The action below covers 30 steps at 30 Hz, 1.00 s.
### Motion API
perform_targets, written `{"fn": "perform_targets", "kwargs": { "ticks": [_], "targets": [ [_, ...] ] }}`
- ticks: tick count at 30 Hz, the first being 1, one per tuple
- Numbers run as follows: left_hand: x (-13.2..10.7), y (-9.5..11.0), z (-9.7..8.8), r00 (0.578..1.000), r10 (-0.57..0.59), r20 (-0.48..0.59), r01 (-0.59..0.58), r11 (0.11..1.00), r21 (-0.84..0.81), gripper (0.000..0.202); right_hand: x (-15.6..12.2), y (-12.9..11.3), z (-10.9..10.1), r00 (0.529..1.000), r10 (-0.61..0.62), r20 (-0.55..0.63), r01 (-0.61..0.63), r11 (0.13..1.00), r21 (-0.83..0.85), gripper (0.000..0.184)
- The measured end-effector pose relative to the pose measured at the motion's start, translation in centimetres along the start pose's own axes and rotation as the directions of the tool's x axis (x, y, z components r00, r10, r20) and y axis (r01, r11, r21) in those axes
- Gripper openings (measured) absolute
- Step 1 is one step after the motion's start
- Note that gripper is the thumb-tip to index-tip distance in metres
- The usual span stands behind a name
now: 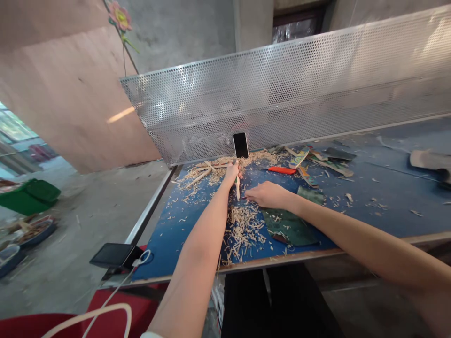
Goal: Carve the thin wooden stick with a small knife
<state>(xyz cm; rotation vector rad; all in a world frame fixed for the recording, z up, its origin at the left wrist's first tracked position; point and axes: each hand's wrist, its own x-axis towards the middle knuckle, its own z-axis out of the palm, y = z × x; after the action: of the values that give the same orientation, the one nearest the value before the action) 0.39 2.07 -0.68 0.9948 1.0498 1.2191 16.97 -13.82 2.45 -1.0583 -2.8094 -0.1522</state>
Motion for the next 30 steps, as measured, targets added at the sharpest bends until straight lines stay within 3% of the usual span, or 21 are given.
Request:
{"fn": "perform_targets", "kwargs": {
  "ticks": [3,11,21,30],
  "targets": [
    [-0.3,0.2,-0.2,0.997,0.049,0.053,-0.049,0.999,0.012,0.024,0.0,0.2,-0.1,0.999,-0.025,-0.033,0.024,0.999,-0.027,0.031],
    [0.1,0.4,-0.2,0.994,0.103,0.021,-0.104,0.992,0.075,0.027,0.2,0.3,0.8,0.994,-0.074,-0.086,0.07,0.996,-0.052,0.026],
    [1.4,-1.0,-0.6,0.991,0.133,0.004,-0.133,0.988,0.084,0.03,0.6,-0.4,0.9,0.999,0.029,0.021,-0.03,0.999,0.013,0.025],
    [1.2,-1.0,-0.4,0.994,0.101,-0.035,-0.099,0.993,0.064,0.032,0.5,-0.8,0.6,0.999,0.039,0.035,-0.041,0.998,0.054,0.027]
  ]
}}
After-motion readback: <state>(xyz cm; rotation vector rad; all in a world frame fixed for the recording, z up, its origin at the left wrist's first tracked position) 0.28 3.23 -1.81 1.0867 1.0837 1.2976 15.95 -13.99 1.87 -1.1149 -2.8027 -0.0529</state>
